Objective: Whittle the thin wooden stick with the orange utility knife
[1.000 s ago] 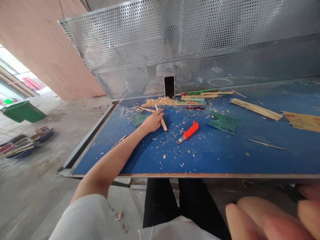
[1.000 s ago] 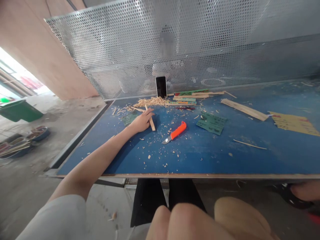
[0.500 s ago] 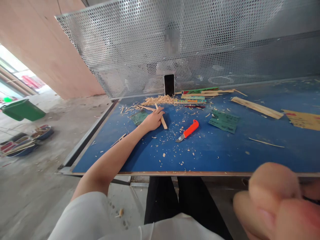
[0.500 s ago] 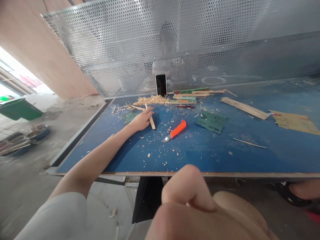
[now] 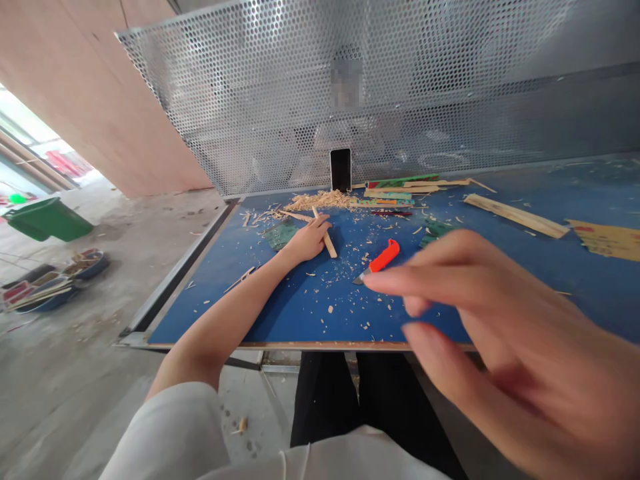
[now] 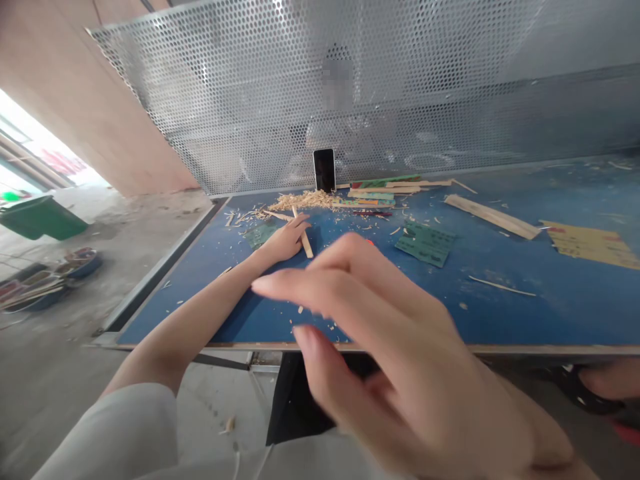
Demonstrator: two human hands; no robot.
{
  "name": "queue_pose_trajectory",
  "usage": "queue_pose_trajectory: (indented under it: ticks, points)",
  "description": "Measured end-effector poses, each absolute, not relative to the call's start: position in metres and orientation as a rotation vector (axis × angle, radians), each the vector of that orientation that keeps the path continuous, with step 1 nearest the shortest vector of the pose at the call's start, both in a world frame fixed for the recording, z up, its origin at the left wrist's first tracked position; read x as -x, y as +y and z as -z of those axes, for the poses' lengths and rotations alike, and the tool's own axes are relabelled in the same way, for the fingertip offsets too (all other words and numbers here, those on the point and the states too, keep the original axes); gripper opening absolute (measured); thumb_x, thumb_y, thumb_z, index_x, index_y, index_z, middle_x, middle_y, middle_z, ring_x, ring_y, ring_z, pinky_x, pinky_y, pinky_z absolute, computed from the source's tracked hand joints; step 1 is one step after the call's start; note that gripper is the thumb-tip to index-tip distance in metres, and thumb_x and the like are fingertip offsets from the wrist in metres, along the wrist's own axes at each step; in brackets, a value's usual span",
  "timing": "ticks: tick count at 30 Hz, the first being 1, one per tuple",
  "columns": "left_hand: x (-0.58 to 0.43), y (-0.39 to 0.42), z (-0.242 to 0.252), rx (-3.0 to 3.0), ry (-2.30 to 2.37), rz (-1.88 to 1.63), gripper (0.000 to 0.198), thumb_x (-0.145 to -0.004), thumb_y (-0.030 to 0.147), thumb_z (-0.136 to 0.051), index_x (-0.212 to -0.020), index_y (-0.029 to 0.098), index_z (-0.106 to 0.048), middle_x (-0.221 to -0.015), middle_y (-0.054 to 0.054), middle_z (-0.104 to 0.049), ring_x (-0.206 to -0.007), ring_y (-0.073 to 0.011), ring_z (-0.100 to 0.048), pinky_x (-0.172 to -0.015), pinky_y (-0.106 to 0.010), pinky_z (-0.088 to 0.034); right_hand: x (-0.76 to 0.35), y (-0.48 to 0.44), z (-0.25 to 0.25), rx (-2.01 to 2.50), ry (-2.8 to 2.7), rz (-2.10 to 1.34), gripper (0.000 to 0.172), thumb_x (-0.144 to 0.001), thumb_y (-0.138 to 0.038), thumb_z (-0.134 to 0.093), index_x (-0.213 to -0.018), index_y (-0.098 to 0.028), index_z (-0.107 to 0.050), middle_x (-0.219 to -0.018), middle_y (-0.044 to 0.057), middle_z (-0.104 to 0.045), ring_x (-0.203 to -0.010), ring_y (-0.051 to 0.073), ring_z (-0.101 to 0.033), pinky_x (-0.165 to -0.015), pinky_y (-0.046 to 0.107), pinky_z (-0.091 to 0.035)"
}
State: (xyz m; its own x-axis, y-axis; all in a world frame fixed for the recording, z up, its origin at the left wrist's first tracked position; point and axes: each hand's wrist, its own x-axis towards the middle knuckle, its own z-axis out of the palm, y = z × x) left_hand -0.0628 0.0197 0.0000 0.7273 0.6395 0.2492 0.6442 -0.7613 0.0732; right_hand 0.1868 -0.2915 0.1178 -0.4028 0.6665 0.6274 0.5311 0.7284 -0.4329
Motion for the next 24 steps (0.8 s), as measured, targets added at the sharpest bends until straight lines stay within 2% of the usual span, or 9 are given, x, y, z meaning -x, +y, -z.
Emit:
queue_pose_trajectory:
  ticks: [1, 3, 6, 8, 11, 14, 18, 24]
  points:
    - [0.063, 0.020, 0.000, 2.901, -1.070, 0.414, 0.052, -0.091, 0.003, -0.046, -0.142, 0.008, -0.052, -0.167, -0.020, -0.038, -0.156, -0.0342, -0.038, -0.128, -0.046, -0.038, -0.180, -0.270, -0.127, 0.920, -2.030, -0.236, 0.038, -0.097, -0.028, -0.068, -0.133, -0.041, -0.064, -0.118, 0.002, -0.068, -0.104, 0.028, -0.067, -0.084, 0.043, -0.061]
    - [0.062, 0.019, 0.000, 2.898, -1.067, 0.417, 0.050, -0.092, 0.002, -0.044, -0.141, 0.009, -0.052, -0.167, -0.020, -0.038, -0.157, -0.0339, -0.037, -0.127, -0.046, -0.039, -0.171, -0.227, -0.134, 0.808, -2.018, -0.177, 0.003, -0.101, -0.031, -0.065, -0.103, -0.031, -0.068, -0.106, 0.003, -0.064, -0.096, 0.022, -0.066, -0.087, 0.039, -0.057]
    - [0.060, 0.018, -0.001, 2.903, -1.090, 0.437, 0.057, -0.089, 0.002, -0.045, -0.145, 0.011, -0.048, -0.166, -0.019, -0.040, -0.158, -0.0324, -0.036, -0.127, -0.046, -0.040, -0.175, -0.171, -0.114, 0.844, -2.177, -0.268, 0.020, -0.103, -0.038, -0.063, -0.088, -0.025, -0.064, -0.099, 0.004, -0.064, -0.088, 0.020, -0.063, -0.081, 0.036, -0.053]
    - [0.059, 0.016, -0.003, 2.913, -1.148, 0.465, 0.067, -0.087, 0.002, -0.045, -0.153, 0.011, -0.039, -0.164, -0.021, -0.043, -0.156, -0.0310, -0.040, -0.124, -0.045, -0.043, -0.188, -0.138, -0.092, 0.913, -2.239, -0.328, 0.030, -0.107, -0.043, -0.055, -0.085, -0.023, -0.062, -0.100, 0.006, -0.063, -0.084, 0.019, -0.061, -0.079, 0.037, -0.051]
    - [0.058, 0.014, -0.005, 2.943, -1.248, 0.491, 0.077, -0.085, 0.004, -0.046, -0.159, 0.008, -0.026, -0.154, -0.024, -0.053, -0.145, -0.0299, -0.054, -0.116, -0.041, -0.050, -0.213, -0.100, -0.063, 0.952, -2.430, -0.413, 0.039, -0.109, -0.048, -0.043, -0.089, -0.023, -0.064, -0.102, 0.008, -0.063, -0.087, 0.022, -0.062, -0.088, 0.042, -0.050]
    - [0.058, 0.012, -0.006, 2.965, -1.255, 0.507, 0.079, -0.086, 0.005, -0.046, -0.161, 0.008, -0.023, -0.146, -0.023, -0.059, -0.139, -0.0293, -0.059, -0.114, -0.040, -0.051, -0.235, -0.079, -0.046, 1.058, -2.570, -0.530, 0.039, -0.098, -0.064, -0.061, -0.100, -0.025, -0.069, -0.118, 0.011, -0.062, -0.102, 0.027, -0.063, -0.094, 0.046, -0.051]
    - [0.058, 0.012, -0.006, 2.982, -1.230, 0.554, 0.073, -0.089, 0.008, -0.046, -0.159, 0.011, -0.026, -0.141, -0.020, -0.062, -0.135, -0.0277, -0.061, -0.113, -0.040, -0.052, -0.248, -0.078, -0.031, 1.011, -2.682, -0.606, 0.044, -0.088, -0.068, -0.072, -0.112, -0.030, -0.072, -0.130, 0.010, -0.061, -0.125, 0.034, -0.055, -0.105, 0.052, -0.047]
    - [0.060, 0.016, -0.003, 2.993, -1.176, 0.536, 0.060, -0.093, 0.010, -0.045, -0.153, 0.017, -0.037, -0.154, -0.019, -0.053, -0.136, -0.0274, -0.061, -0.112, -0.041, -0.053, -0.249, -0.083, -0.018, 0.932, -2.683, -0.541, 0.032, -0.099, -0.057, -0.062, -0.108, -0.028, -0.071, -0.121, 0.009, -0.066, -0.120, 0.032, -0.057, -0.111, 0.056, -0.040]
